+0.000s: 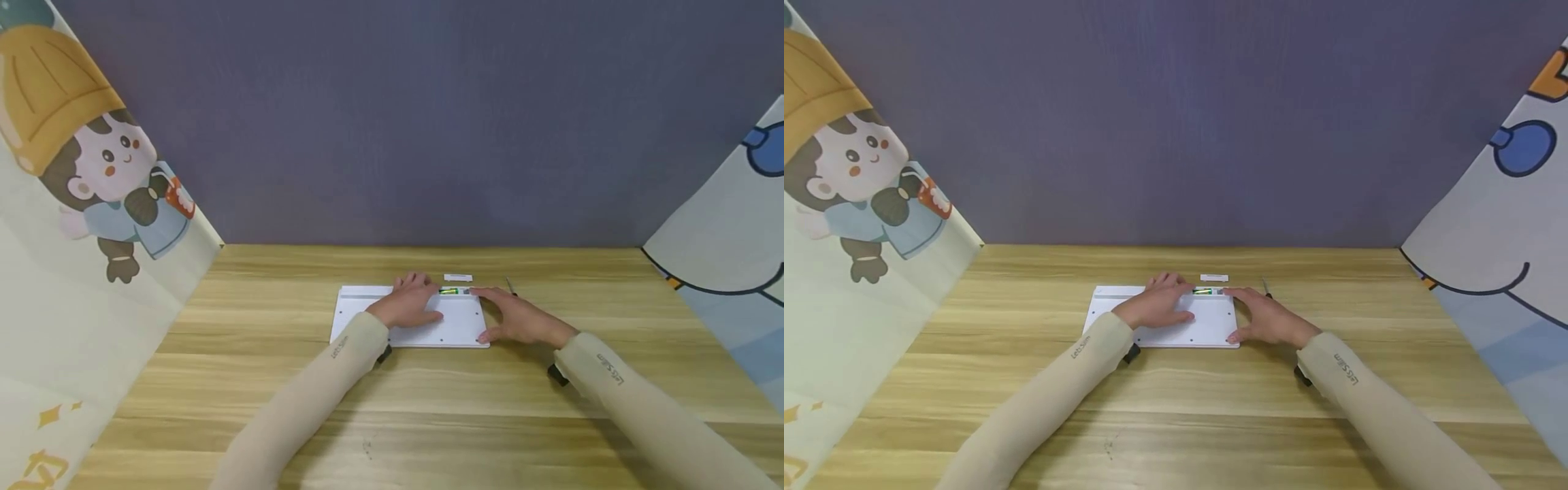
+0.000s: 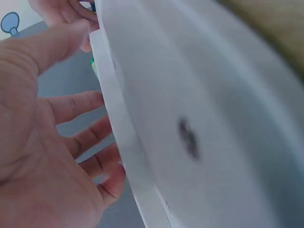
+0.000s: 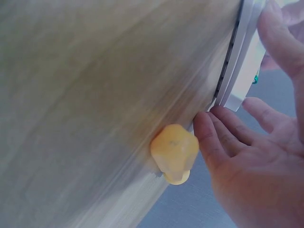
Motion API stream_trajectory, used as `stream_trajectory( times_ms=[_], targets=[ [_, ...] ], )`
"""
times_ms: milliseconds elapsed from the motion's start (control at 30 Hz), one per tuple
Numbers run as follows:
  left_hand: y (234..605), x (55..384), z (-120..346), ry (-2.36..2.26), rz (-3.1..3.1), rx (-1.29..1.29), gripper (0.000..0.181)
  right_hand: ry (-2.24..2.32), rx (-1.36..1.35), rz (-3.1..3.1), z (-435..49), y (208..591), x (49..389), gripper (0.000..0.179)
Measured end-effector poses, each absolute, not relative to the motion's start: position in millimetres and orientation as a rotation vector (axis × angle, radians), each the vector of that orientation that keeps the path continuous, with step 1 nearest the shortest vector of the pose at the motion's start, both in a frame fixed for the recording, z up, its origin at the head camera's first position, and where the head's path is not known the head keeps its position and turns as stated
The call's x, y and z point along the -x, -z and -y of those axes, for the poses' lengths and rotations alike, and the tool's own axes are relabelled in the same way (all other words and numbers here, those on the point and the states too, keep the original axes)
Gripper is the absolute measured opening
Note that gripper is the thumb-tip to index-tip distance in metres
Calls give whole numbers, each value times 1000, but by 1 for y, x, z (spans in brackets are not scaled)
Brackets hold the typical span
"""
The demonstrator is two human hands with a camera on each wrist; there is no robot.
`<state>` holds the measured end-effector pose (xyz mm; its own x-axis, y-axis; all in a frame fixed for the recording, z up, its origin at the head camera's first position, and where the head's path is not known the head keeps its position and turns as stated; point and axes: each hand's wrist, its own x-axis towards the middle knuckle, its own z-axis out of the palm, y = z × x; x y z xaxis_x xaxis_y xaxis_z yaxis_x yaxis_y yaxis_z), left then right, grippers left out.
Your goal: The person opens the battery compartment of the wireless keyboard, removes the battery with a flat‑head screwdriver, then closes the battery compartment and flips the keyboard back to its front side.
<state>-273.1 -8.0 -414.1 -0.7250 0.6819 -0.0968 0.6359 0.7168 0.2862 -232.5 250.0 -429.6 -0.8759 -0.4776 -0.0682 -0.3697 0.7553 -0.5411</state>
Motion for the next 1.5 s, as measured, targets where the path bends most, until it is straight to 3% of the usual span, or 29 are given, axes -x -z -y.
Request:
stream_trajectory(
  times_ms=[367, 1400, 1500],
  targets=[
    [415, 274, -12, -322, -2736, -1085, 48, 788, 680, -2748, -243, 428, 230, 96],
    [415, 281, -54, -238, -2854, -787, 50, 781, 671, -2745, -249, 431, 230, 95],
    [414, 282, -51, -302, -2837, -782, 43, 769, 668, -2746, -249, 430, 231, 95]
  ],
)
